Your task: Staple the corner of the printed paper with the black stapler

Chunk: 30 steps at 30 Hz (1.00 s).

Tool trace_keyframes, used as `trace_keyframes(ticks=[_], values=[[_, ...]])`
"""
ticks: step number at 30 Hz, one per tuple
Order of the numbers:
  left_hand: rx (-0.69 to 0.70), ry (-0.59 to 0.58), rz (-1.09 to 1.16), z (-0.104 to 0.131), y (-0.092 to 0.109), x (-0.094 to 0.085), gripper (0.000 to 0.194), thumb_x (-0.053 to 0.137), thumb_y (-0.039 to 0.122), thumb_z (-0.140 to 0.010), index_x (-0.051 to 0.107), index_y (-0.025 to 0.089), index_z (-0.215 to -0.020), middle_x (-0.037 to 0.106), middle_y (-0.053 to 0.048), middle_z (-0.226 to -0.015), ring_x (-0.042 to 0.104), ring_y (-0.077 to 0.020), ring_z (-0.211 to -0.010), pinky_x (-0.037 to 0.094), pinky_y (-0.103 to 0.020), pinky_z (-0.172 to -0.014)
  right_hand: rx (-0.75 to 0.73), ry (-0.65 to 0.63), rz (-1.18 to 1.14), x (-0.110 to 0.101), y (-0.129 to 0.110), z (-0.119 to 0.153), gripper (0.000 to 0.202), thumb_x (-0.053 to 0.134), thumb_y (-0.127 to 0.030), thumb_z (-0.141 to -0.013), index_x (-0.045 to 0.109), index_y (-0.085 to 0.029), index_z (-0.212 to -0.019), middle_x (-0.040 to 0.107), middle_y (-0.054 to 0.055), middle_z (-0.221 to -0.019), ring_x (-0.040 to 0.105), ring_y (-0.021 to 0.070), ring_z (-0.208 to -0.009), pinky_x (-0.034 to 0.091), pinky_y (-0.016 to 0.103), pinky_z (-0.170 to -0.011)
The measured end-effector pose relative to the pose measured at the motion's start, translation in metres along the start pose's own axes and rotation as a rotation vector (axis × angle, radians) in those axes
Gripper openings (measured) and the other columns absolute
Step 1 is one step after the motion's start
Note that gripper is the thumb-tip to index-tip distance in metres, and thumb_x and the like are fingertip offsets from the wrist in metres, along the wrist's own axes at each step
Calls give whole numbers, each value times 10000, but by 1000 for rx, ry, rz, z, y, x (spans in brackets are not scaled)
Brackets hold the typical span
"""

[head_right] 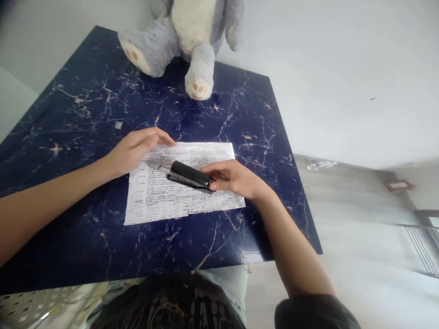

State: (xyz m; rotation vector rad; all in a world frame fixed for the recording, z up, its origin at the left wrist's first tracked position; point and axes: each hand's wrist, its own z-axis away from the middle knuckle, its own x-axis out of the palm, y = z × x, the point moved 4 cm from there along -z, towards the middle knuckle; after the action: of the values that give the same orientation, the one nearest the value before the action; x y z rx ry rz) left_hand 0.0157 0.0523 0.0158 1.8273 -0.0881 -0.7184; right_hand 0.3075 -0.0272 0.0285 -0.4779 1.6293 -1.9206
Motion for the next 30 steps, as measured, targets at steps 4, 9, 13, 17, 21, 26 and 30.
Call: trace_keyframes(ticks=[4, 9, 13, 17, 21, 26, 30], values=[[6, 36, 208, -2, -6, 2, 648, 418, 713, -1173, 828, 212, -1136, 851, -128, -1205, 794, -255, -1133, 595, -431, -1115, -106, 116, 191, 12, -5, -2, 609, 962, -451, -894, 808, -266, -1454, 770, 110, -1543, 747, 328, -1395, 584, 525, -1242], [-2, 47, 233, -3, -12, 3, 737, 413, 813, -1129, 852, 222, -1102, 860, -129, -1166, 797, -275, -1103, 602, -468, -1122, -262, 219, 601, 43, -9, -7, 563, 791, -283, -991, 725, -249, -1549, 831, 89, -1428, 822, 301, -1261, 662, 477, -1141], [129, 231, 191, 2, -4, -6, 659, 466, 770, -1136, 847, 240, -1046, 842, -121, -1235, 768, -289, -1227, 572, -497, -1188, -401, 413, 843, 42, -6, -1, 541, 631, -122, -1027, 727, -238, -1547, 849, 80, -1402, 850, 278, -1237, 701, 446, -1095], [201, 267, 347, 4, 11, -4, 541, 517, 725, -1138, 813, 273, -1162, 806, -96, -1351, 748, -286, -1319, 566, -513, -1231, -603, 622, 1020, 33, -13, 13, 620, 598, -35, -1058, 703, -334, -1591, 759, 28, -1573, 654, 322, -1565, 540, 618, -1328], [-181, -177, 575, 2, 12, 19, 695, 416, 803, -1127, 754, 218, -1288, 811, -183, -1375, 792, -362, -1293, 661, -559, -1106, -450, 524, 1115, 37, -18, 16, 562, 700, -138, -1092, 719, -450, -1559, 766, -45, -1544, 630, 351, -1584, 512, 680, -1342], [-262, -281, 658, 6, 6, 22, 391, 815, 514, -1033, 781, 196, -1258, 838, -173, -1320, 823, -330, -1224, 678, -512, -1087, -443, 492, 1115, 45, -23, 11, 508, 678, -120, -1079, 793, -425, -1468, 817, -45, -1459, 695, 336, -1519, 583, 625, -1284], [-258, -120, 576, 4, -4, 18, 257, 877, 400, -972, 786, 186, -1082, 839, -110, -1081, 781, -190, -841, 683, -367, -792, -475, 748, 887, 36, -25, 11, 469, 680, -105, -991, 848, -340, -1360, 867, 26, -1348, 814, 340, -1305, 656, 591, -1133]])
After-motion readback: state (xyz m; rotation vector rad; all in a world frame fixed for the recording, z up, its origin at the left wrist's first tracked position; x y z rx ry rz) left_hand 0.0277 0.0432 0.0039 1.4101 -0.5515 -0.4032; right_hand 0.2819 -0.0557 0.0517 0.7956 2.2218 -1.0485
